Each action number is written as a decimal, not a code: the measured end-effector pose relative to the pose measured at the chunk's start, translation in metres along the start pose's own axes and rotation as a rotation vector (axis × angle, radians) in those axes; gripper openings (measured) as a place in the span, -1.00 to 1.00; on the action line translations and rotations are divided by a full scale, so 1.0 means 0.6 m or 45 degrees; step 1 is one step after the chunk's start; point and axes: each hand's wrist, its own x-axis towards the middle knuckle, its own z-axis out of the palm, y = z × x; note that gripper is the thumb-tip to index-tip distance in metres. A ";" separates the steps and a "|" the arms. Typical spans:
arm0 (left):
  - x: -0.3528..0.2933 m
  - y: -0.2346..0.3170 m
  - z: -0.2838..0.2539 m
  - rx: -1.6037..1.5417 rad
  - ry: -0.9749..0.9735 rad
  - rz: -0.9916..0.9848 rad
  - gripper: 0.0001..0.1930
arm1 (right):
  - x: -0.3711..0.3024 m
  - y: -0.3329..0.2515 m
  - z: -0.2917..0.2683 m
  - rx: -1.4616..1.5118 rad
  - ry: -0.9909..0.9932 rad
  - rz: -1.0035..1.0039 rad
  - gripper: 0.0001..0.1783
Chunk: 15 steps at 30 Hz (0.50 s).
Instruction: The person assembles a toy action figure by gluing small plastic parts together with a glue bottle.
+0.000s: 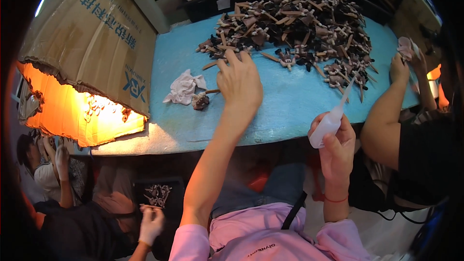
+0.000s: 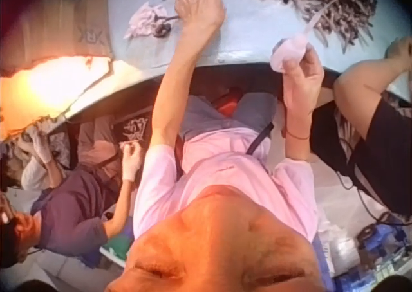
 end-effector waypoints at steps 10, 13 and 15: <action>0.037 0.004 0.055 -0.023 0.032 -0.046 -0.77 | -0.014 -0.003 -0.020 0.133 -0.020 -0.015 -0.66; 0.011 -0.004 0.029 -0.251 0.021 0.046 -0.79 | -0.017 -0.007 -0.023 0.121 -0.005 -0.027 -0.66; -0.015 -0.002 -0.011 -0.769 0.001 0.008 -0.76 | -0.020 -0.010 -0.023 0.108 0.011 -0.035 -0.66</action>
